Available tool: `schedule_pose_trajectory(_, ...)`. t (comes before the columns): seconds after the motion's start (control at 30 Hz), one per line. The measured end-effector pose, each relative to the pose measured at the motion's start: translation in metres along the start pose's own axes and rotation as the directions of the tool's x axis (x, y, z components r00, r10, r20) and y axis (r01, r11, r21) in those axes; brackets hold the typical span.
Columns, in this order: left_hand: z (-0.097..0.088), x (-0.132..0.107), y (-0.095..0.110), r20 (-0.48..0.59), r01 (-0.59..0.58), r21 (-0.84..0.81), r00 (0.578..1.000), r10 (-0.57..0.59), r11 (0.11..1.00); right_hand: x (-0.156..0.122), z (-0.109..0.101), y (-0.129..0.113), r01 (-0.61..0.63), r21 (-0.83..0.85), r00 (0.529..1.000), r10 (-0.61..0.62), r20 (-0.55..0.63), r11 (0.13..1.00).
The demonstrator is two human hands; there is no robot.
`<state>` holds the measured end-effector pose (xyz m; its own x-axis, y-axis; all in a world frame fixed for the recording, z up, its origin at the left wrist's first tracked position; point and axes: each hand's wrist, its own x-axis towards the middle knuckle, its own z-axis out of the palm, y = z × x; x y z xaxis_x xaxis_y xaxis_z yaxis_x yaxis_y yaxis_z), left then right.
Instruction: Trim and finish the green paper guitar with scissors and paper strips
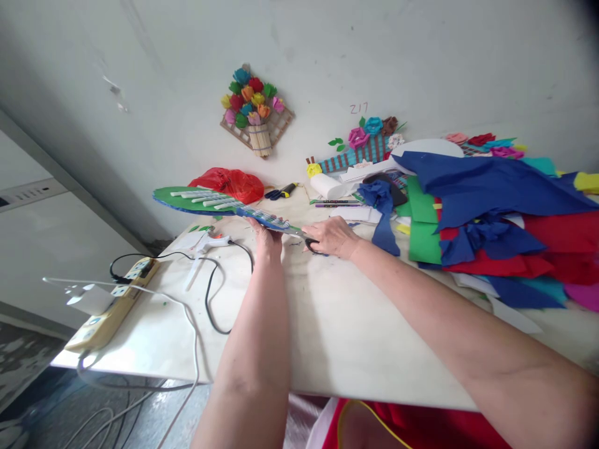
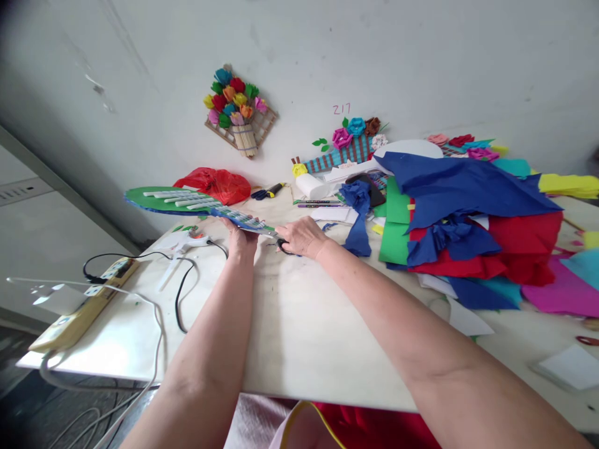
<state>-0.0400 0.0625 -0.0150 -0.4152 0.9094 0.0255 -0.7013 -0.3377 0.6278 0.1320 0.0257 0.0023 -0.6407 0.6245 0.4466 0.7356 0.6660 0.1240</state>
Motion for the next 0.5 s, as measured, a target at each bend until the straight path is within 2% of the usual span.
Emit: schedule_pose_trajectory(0.5, -0.0011, 0.0032, -0.0033, -0.02, 0.021, 0.045, 1.0, -0.02, 0.999, -0.0009, 0.0032, 0.0018, -0.026, 0.042, 0.999, 0.028, -0.036, 0.999)
